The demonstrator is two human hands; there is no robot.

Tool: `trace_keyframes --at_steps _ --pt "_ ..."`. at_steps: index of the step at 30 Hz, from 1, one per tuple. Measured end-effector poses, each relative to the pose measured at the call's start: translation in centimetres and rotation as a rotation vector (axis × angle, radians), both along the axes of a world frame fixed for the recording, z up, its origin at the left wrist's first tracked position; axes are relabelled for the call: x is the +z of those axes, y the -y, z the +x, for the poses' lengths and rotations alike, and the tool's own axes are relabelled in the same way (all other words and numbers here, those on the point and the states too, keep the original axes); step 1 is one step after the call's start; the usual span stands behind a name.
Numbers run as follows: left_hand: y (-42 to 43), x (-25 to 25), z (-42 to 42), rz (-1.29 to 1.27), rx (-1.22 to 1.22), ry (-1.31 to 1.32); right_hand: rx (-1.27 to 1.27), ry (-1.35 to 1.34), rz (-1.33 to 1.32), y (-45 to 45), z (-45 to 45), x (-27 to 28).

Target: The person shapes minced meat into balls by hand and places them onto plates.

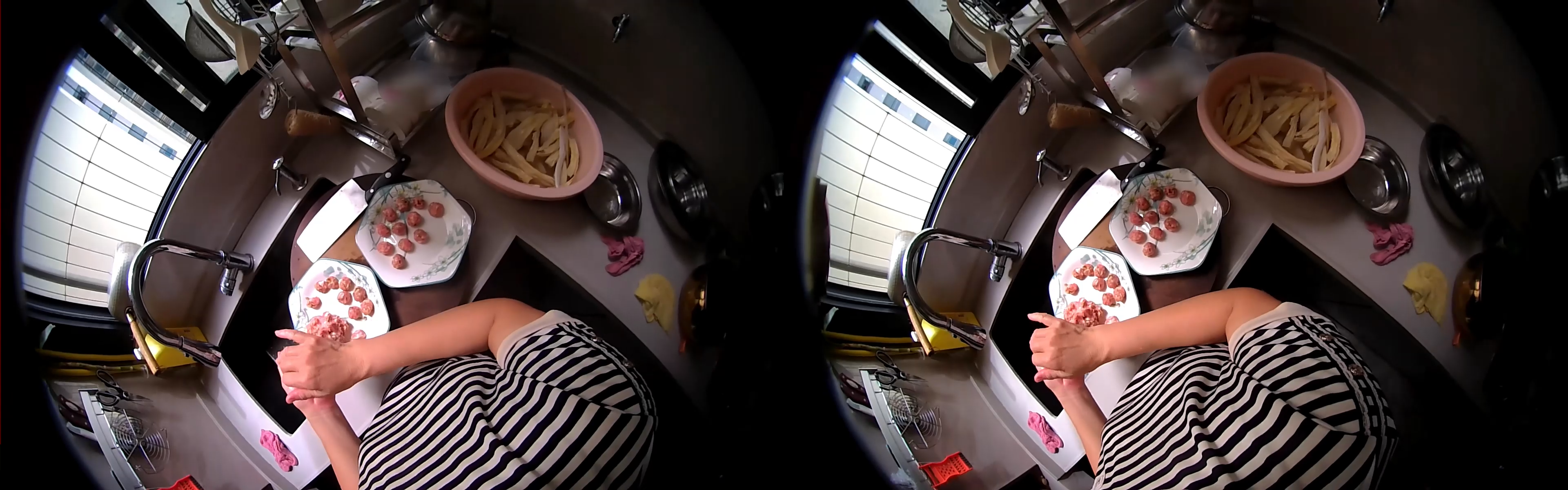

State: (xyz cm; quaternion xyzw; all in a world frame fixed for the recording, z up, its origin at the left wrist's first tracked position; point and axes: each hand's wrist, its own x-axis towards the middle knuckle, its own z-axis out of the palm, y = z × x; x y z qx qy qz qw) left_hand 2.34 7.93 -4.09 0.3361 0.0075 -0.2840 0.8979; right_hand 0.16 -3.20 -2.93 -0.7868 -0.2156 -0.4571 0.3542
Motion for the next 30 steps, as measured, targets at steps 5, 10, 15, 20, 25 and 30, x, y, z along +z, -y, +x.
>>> trace_keyframes --at_steps 5,10,15,20,25,30 --pt "-1.4 -0.2 2.0 -0.087 -0.176 0.089 0.188 -0.289 0.519 0.9 -1.0 0.8" --pt "1.1 1.5 -0.2 0.765 0.297 1.034 0.629 -1.051 1.624 0.1 0.3 -2.1" --pt "2.5 3.1 -1.0 1.003 0.223 1.319 0.738 -1.211 1.847 0.8 -0.6 -1.5" --pt "0.4 2.3 0.1 0.664 0.213 0.689 0.597 -1.059 1.382 2.4 -1.2 1.1" --pt "0.5 1.5 -0.9 0.027 -0.017 -0.100 0.098 -0.284 0.163 1.3 -1.6 2.0" --pt "0.0 0.5 0.4 0.064 -0.006 -0.460 0.305 -0.439 0.290 2.1 -1.4 0.9"
